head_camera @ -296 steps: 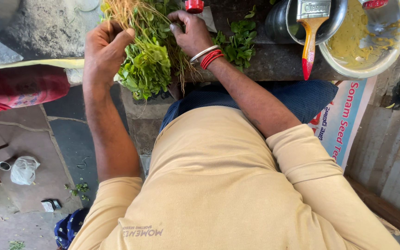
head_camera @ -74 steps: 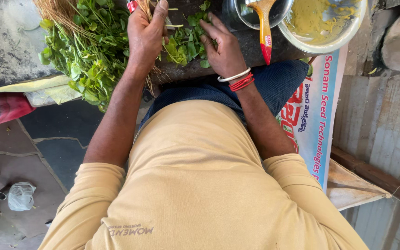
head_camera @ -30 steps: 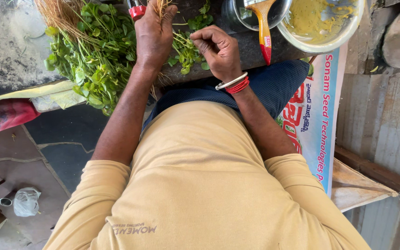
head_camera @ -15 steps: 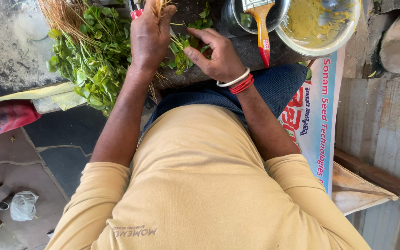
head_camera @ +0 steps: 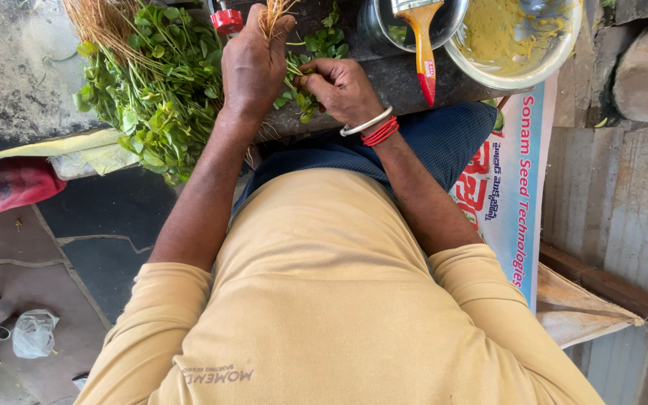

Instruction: The person sorts and bundles leafy green vegetables by hand, separating stems and leaves, and arranging them into neat bunches on a work surface. The person occasionally moves the bundles and adjusts their position while continuing to sort.

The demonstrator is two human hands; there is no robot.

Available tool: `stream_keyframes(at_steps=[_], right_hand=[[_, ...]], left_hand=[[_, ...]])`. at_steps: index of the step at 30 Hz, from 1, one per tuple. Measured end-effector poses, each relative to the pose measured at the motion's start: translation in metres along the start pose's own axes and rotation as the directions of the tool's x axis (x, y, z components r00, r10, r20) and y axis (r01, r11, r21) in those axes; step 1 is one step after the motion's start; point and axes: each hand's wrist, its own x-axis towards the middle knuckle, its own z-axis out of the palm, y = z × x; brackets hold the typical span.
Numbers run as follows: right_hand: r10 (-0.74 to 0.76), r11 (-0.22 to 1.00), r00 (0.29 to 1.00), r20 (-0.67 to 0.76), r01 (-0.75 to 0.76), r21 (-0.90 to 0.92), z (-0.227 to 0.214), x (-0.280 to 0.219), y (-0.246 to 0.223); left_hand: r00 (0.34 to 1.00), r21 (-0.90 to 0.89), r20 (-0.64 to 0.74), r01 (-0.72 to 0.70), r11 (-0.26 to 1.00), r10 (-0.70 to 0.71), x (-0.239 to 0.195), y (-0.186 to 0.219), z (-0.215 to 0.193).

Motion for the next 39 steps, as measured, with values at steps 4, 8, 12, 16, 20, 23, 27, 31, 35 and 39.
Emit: stream_keyframes(at_steps=[4, 8, 12, 16, 20, 23, 27, 31, 35, 39], right_hand=[[-0.058, 0.998, 0.998, -0.028, 0.058, -0.014, 0.000, 0.001, 0.006], [-0.100, 0.994, 0.993, -0.058, 0.098, -0.039, 0.000, 0.003, 0.016], [-0.141, 0.982, 0.985, -0.100, 0.126, -0.139, -0.004, 0.003, 0.020], [-0.107, 0.994, 0.989, -0.103, 0.106, -0.021, -0.007, 0.000, 0.017], [-0.082, 0.980, 0.991, -0.107, 0.061, -0.191, -0.008, -0.002, 0.016], [-0.051, 0.960, 0.992, -0.118, 0.016, -0.279, -0.008, 0.000, 0.021], [-0.201, 0.953, 0.971, -0.127, 0.163, -0.256, -0.011, -0.001, 0.039], [-0.216, 0.916, 0.965, -0.147, 0.148, -0.372, -0.018, 0.004, 0.055], [0.075, 0.951, 0.975, -0.208, -0.133, -0.278, -0.023, 0.003, 0.057], [0.094, 0.904, 0.974, -0.208, -0.171, -0.392, -0.026, 0.004, 0.041]], left_hand=[[0.999, -0.040, 0.020, 0.039, 0.998, -0.038, -0.003, 0.000, 0.005], [0.998, -0.057, 0.056, 0.045, 0.997, -0.041, -0.008, 0.002, 0.012], [0.996, -0.070, 0.064, 0.061, 0.996, -0.056, -0.006, -0.001, 0.016], [0.999, -0.084, 0.027, 0.040, 0.996, -0.038, -0.007, -0.008, 0.014], [1.000, -0.094, -0.003, -0.010, 0.996, 0.010, -0.009, -0.012, 0.017], [0.998, -0.112, 0.011, 0.066, 0.991, -0.065, -0.005, -0.014, 0.018], [0.994, -0.176, -0.045, 0.094, 0.980, -0.103, -0.002, -0.015, 0.011], [0.991, -0.222, -0.119, 0.035, 0.975, -0.063, -0.002, -0.014, -0.002], [0.988, -0.283, -0.157, -0.052, 0.958, 0.007, -0.003, -0.013, -0.006], [0.986, -0.310, -0.148, 0.026, 0.950, -0.075, 0.000, -0.022, -0.002]])
